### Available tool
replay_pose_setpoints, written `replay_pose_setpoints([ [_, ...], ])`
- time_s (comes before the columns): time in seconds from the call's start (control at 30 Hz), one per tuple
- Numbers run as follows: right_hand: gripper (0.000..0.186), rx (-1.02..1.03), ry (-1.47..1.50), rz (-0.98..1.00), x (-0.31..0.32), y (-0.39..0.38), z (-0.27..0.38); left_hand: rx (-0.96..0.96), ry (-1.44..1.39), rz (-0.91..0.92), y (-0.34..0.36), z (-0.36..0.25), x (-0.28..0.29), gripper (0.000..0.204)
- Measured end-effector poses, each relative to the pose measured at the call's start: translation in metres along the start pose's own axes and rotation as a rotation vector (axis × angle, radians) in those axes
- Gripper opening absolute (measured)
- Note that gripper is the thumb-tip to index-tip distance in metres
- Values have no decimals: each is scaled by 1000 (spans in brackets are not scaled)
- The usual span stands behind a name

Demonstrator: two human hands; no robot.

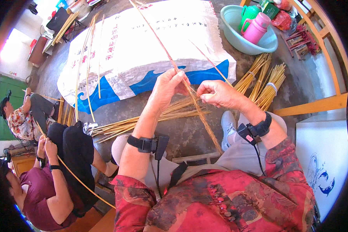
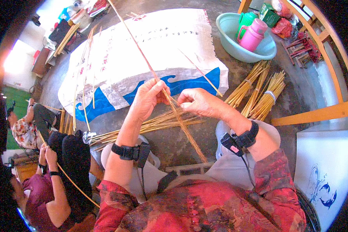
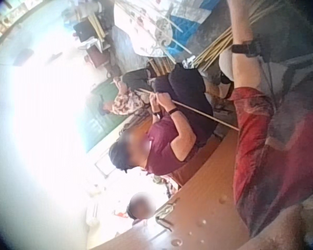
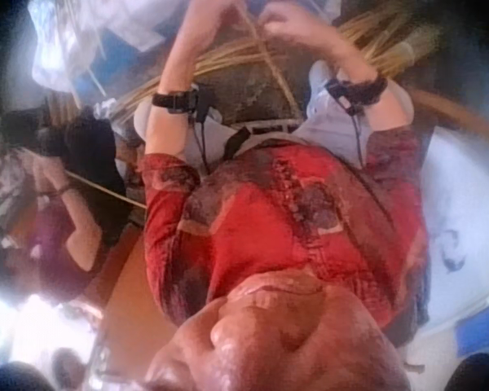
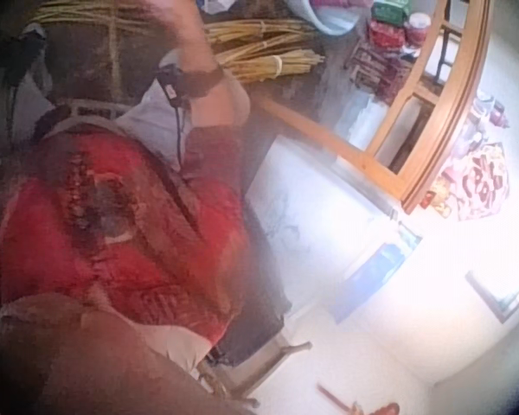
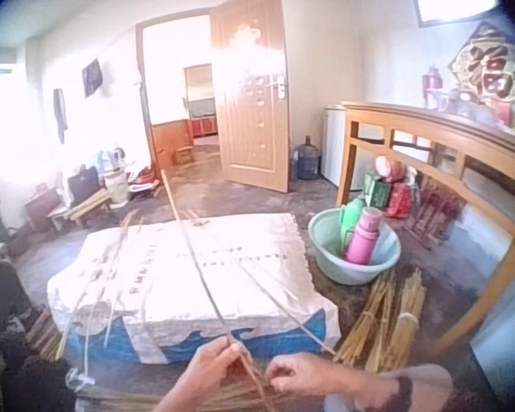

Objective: The person weaves together thin bamboo strips by hand, pulling a longer strip through the existing mesh to extend the piece.

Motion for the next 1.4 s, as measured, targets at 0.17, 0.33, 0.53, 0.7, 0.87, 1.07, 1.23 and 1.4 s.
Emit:
replay_pose_setpoints([
  [0.17, 11, -21, 96, 35, 9, -6, -8, -48, -117, -50, -1, -7, 9, 21],
  [0.33, 13, -7, 18, 2, 20, -11, -14, -79, -132, -73, 1, -10, 13, 21],
  [0.53, 15, 55, 150, -7, 11, -11, -11, -63, -131, -110, 6, -6, 9, 21],
  [0.7, 18, 91, 105, -37, -3, -4, -4, -56, -93, -204, 8, -1, 3, 18],
  [0.87, 21, 122, 164, -88, -7, 6, -7, -56, -8, -188, 11, 6, -5, 20],
  [1.07, 17, 83, 137, -46, -13, 14, -5, -72, 137, -193, 9, 6, -14, 21],
  [1.23, 17, 95, 222, -41, -15, 16, -8, -94, 71, -211, 7, 2, -14, 21],
  [1.4, 17, 87, 196, -35, -20, 15, 0, -153, 19, -293, 8, 3, -11, 19],
])
Point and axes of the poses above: each hand's wrist, its own y-axis towards the middle knuckle, its own x-axis out of the back of the hand, z = x × y, the point moved 1 cm from there along y, towards the middle knuckle
